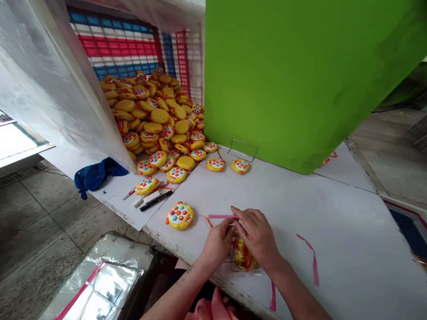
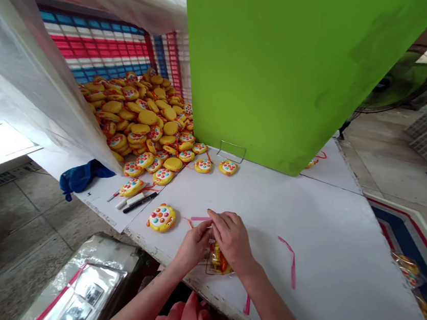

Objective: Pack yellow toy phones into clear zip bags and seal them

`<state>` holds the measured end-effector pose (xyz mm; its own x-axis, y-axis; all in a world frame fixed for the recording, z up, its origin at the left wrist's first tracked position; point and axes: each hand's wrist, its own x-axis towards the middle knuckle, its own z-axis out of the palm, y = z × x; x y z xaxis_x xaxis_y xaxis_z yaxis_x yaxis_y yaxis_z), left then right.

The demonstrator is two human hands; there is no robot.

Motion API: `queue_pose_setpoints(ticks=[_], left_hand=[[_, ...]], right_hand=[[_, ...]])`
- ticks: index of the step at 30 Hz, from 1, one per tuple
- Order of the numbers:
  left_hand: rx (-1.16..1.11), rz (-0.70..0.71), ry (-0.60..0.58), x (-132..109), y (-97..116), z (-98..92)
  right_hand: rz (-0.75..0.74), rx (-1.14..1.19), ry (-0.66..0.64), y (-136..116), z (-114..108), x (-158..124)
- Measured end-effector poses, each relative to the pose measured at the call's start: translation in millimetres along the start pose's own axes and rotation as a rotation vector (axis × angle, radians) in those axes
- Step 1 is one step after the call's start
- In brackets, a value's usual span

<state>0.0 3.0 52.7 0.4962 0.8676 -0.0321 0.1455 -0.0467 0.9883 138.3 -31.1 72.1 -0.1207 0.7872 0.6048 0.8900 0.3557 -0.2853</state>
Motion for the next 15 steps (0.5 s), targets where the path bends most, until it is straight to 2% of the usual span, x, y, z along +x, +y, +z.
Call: queue_pose_setpoints(ticks=[3,5,8,11,13,15], left_hand=[[0.18,0.115,0.0,-2.3,7.8,-0.7],[0.179,0.118,-0.029,-2.4,8.0,-0.6],[0.016,-0.016,-0.065,-0.7,0.6,-0.9],[-0.172,-0.181,-0.043,2.2,-11.5,-2.1],[-0.225,-0.204,-0.028,3.9,-17.8,-1.9],[-0.234,-0.178,-0.024,4.9,-19.9,0.0]], right_hand=[[0.001,-0.023,-0.017,-3.2,8.7,5.9],[0.084,0.045,0.045,6.5,11.4,5.8],[0.385,0.231,0.237,42.6,1.6,-5.7],[0.746,0.317,0.373,86.4,-23.7,-30.0],[0.853,0.282,0.335,101.3,-40.6,-45.1],[0.813,0.233,0.243,97.1,-49.3,-51.8]])
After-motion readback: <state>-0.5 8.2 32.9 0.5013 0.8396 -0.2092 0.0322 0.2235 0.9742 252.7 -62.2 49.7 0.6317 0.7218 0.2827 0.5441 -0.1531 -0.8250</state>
